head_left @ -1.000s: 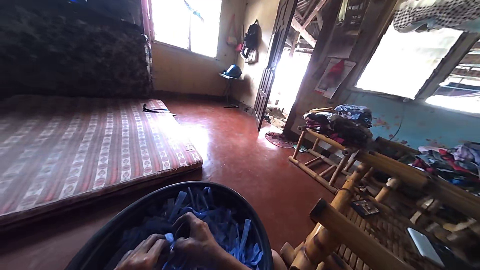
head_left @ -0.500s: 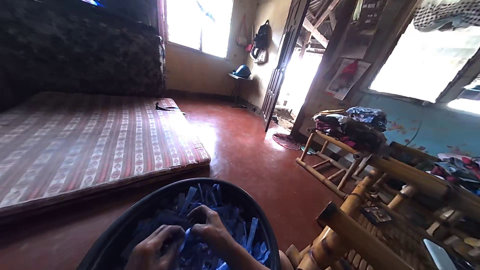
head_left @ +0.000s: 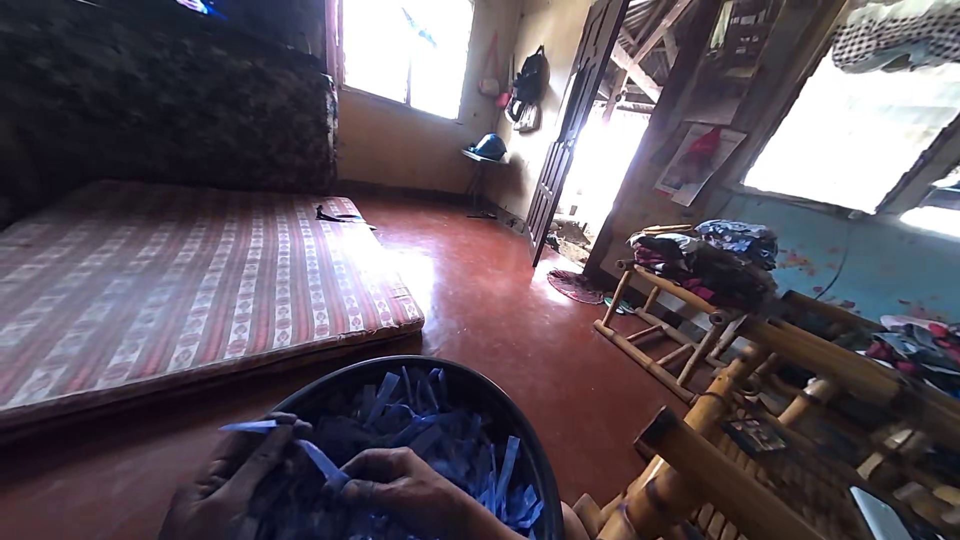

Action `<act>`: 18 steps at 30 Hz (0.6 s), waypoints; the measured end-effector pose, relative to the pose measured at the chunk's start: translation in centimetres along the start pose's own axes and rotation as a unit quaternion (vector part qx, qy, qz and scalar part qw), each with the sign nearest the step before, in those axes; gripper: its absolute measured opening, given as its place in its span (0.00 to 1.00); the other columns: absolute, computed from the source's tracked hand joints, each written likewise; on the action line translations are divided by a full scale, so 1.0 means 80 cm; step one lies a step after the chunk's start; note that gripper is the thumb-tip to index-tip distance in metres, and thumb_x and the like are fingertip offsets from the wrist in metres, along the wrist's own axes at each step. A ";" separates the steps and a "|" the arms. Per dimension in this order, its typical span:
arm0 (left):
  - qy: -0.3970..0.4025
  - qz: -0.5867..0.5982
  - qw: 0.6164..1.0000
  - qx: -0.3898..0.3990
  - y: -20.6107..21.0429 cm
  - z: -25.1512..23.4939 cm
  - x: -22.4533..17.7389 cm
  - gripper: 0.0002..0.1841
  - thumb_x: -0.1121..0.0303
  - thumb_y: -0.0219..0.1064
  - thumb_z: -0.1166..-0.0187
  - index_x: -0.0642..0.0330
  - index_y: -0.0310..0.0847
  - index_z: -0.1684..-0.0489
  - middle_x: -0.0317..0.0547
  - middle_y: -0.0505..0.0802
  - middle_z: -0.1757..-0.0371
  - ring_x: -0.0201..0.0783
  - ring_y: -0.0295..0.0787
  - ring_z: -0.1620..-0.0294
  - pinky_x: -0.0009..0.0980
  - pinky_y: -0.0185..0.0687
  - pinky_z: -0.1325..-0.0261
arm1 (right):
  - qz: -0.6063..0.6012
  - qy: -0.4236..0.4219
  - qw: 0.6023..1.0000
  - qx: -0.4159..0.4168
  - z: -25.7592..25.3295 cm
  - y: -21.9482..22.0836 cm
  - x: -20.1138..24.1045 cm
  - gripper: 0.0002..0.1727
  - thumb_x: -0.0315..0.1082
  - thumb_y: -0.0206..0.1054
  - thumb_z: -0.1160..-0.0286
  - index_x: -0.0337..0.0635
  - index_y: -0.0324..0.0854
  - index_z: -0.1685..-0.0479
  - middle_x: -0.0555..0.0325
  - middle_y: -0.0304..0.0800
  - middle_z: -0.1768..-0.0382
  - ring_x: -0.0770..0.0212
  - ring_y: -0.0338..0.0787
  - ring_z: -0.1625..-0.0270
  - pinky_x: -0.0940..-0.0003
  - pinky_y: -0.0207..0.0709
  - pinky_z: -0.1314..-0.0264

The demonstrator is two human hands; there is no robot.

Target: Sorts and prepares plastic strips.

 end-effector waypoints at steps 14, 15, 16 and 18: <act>-0.044 -0.160 0.985 0.042 0.016 0.008 0.028 0.04 0.79 0.69 0.23 0.64 0.89 0.58 0.28 0.95 0.66 0.17 0.90 0.65 0.19 0.87 0.54 | 0.106 -0.066 0.991 -0.037 -0.001 -0.008 0.014 0.12 0.24 0.58 0.16 0.19 0.79 0.48 0.50 0.87 0.60 0.73 0.84 0.59 0.75 0.80 0.48; -0.040 -0.156 0.987 0.025 0.009 0.004 0.026 0.03 0.78 0.69 0.22 0.63 0.89 0.59 0.27 0.95 0.67 0.17 0.89 0.67 0.19 0.87 0.56 | 0.115 -0.067 0.991 -0.031 -0.001 -0.005 0.018 0.12 0.24 0.58 0.16 0.19 0.79 0.48 0.49 0.88 0.61 0.72 0.85 0.60 0.74 0.81 0.49; -0.030 -0.148 0.989 0.009 0.000 0.000 0.023 0.03 0.77 0.70 0.22 0.62 0.89 0.60 0.26 0.94 0.68 0.18 0.89 0.68 0.20 0.87 0.57 | 0.125 -0.068 0.989 -0.024 0.000 -0.002 0.021 0.12 0.24 0.58 0.16 0.19 0.80 0.48 0.48 0.88 0.61 0.71 0.85 0.60 0.73 0.81 0.49; -0.005 -0.134 0.991 -0.020 -0.014 -0.005 0.010 0.03 0.76 0.69 0.22 0.60 0.88 0.61 0.24 0.93 0.70 0.18 0.88 0.70 0.20 0.87 0.59 | 0.151 -0.066 0.986 -0.014 0.001 0.002 0.025 0.13 0.24 0.58 0.16 0.19 0.80 0.47 0.45 0.88 0.61 0.69 0.85 0.60 0.72 0.80 0.49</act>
Point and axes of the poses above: each hand's wrist, its own z-axis away from the middle knuckle, its own y-axis out of the palm, x = y × z, the point moved 8 cm from there along -z, towards the middle knuckle
